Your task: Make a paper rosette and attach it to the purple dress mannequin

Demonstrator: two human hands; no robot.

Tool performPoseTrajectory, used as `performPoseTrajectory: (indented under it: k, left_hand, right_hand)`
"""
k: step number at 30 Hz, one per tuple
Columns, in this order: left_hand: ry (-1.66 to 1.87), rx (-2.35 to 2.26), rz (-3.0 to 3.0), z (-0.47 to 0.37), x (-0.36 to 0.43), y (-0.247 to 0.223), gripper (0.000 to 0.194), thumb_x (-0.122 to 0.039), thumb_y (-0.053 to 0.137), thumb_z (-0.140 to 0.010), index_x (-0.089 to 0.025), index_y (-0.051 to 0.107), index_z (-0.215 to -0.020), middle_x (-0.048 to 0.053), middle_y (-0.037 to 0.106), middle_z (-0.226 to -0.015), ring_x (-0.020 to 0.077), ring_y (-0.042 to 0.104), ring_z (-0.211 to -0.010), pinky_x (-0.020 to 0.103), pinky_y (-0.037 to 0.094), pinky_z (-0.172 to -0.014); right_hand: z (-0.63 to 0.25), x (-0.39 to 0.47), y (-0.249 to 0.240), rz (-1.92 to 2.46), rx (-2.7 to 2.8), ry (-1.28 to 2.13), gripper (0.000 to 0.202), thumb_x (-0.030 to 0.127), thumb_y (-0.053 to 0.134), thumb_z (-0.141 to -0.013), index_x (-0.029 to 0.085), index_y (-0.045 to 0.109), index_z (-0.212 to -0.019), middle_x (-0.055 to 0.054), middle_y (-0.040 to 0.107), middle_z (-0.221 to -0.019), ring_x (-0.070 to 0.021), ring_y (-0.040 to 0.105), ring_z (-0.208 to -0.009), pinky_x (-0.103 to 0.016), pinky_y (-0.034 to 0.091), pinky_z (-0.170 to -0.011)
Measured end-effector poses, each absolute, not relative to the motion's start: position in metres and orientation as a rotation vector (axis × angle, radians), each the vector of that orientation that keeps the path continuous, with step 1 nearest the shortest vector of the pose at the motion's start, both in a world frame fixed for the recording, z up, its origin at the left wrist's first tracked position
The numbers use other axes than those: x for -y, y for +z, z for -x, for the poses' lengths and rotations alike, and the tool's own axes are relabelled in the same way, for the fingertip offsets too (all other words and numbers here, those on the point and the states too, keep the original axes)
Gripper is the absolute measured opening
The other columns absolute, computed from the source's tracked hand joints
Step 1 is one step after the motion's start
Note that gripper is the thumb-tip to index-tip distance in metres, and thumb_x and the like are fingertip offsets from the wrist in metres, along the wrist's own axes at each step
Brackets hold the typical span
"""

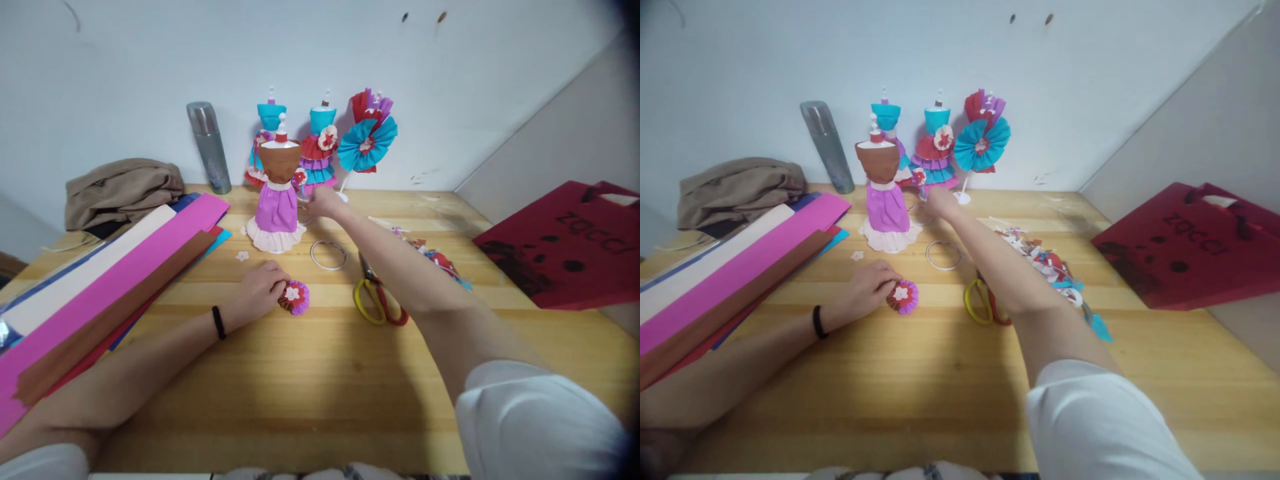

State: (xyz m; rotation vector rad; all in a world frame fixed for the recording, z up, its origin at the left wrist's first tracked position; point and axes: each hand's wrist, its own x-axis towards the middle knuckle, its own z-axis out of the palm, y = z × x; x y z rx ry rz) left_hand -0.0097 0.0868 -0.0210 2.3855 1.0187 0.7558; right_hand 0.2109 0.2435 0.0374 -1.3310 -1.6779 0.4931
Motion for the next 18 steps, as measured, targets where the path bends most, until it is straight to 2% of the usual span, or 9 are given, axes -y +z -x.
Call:
performPoseTrajectory:
  k: [1, 2, 3, 4, 5, 7, 9, 13, 18]
  left_hand:
    - [0.73, -1.02, -2.385, 0.01, -0.087, -0.02, 0.023, -0.014, 0.048, -0.088, -0.017, 0.071, -0.086, 0.007, 0.068, -0.089, 0.0181, 0.063, -0.083, 0.03, 0.05, -0.074]
    - [0.721, -1.021, -2.389, 0.01, -0.087, -0.02, 0.022, -0.013, 0.049, -0.086, -0.017, 0.071, -0.085, 0.007, 0.068, -0.088, 0.0184, 0.062, -0.082, 0.031, 0.05, -0.075]
    - [0.716, -1.017, -2.39, 0.009, -0.088, -0.02, 0.02, -0.013, 0.05, -0.084, -0.017, 0.07, -0.084, 0.008, 0.068, -0.089, 0.019, 0.062, -0.083, 0.032, 0.05, -0.076]
    - [0.712, -1.017, -2.386, 0.009, -0.089, -0.02, 0.018, -0.013, 0.052, -0.083, -0.017, 0.07, -0.082, 0.008, 0.068, -0.088, 0.0198, 0.062, -0.083, 0.033, 0.049, -0.076]
    - [0.718, -1.022, -2.374, 0.008, -0.09, -0.02, 0.016, -0.011, 0.054, -0.08, -0.018, 0.068, -0.08, 0.007, 0.068, -0.085, 0.0199, 0.062, -0.081, 0.033, 0.049, -0.074]
    - [0.726, -1.044, -2.326, 0.007, -0.091, -0.02, 0.015, -0.009, 0.055, -0.077, -0.018, 0.065, -0.074, 0.006, 0.067, -0.08, 0.0187, 0.06, -0.075, 0.032, 0.046, -0.069]
    - [0.73, -1.06, -2.277, 0.005, -0.09, -0.02, 0.013, -0.009, 0.057, -0.078, -0.019, 0.063, -0.07, 0.004, 0.064, -0.073, 0.0169, 0.057, -0.069, 0.03, 0.044, -0.066]
    - [0.717, -1.089, -2.211, 0.004, -0.086, -0.018, 0.015, -0.007, 0.057, -0.078, -0.018, 0.06, -0.069, 0.001, 0.06, -0.068, 0.0141, 0.053, -0.064, 0.027, 0.04, -0.062]
    - [0.686, -1.094, -2.086, 0.003, -0.081, -0.018, 0.011, -0.013, 0.053, -0.083, -0.017, 0.06, -0.076, 0.0, 0.062, -0.067, 0.0121, 0.053, -0.06, 0.024, 0.037, -0.055]
  right_hand:
    - [-0.215, -0.23, 0.039, 1.38, 1.742, 0.542, 0.036, 0.035, 0.042, -0.104, 0.011, 0.062, -0.122, -0.008, 0.059, -0.128, -0.0203, 0.063, -0.109, -0.038, 0.05, -0.095]
    - [-0.218, -0.213, 0.039, 1.403, 1.796, 0.58, 0.037, 0.029, 0.041, -0.102, 0.002, 0.067, -0.105, -0.007, 0.064, -0.109, -0.0173, 0.064, -0.098, -0.033, 0.048, -0.088]
    - [-0.22, -0.194, 0.038, 1.408, 1.849, 0.619, 0.034, 0.024, 0.045, -0.097, 0.0, 0.068, -0.09, -0.002, 0.064, -0.088, -0.0131, 0.062, -0.085, -0.03, 0.046, -0.08]
    - [-0.22, -0.172, 0.036, 1.395, 1.893, 0.654, 0.025, 0.018, 0.05, -0.091, 0.002, 0.067, -0.082, 0.002, 0.059, -0.074, -0.0096, 0.058, -0.075, -0.027, 0.043, -0.074]
    - [-0.219, -0.15, 0.034, 1.367, 1.933, 0.69, 0.015, 0.011, 0.053, -0.086, 0.006, 0.066, -0.079, 0.005, 0.056, -0.068, -0.0073, 0.054, -0.068, -0.025, 0.041, -0.069]
    - [-0.211, -0.108, 0.027, 1.305, 1.999, 0.752, 0.013, 0.003, 0.057, -0.078, 0.012, 0.063, -0.072, 0.006, 0.057, -0.066, -0.0063, 0.05, -0.064, -0.023, 0.039, -0.065]
    - [-0.202, -0.075, 0.019, 1.163, 2.098, 0.738, 0.016, 0.001, 0.062, -0.074, 0.016, 0.06, -0.068, 0.004, 0.058, -0.069, -0.0099, 0.051, -0.067, -0.025, 0.04, -0.066]
    - [-0.192, -0.05, 0.001, 1.038, 2.15, 0.635, 0.014, 0.007, 0.059, -0.08, 0.018, 0.06, -0.071, -0.002, 0.056, -0.076, -0.0158, 0.053, -0.075, -0.03, 0.043, -0.07]
    - [-0.195, -0.052, -0.008, 1.083, 2.129, 0.638, 0.013, 0.01, 0.059, -0.084, 0.018, 0.062, -0.074, -0.002, 0.055, -0.077, -0.0168, 0.053, -0.076, -0.032, 0.043, -0.072]
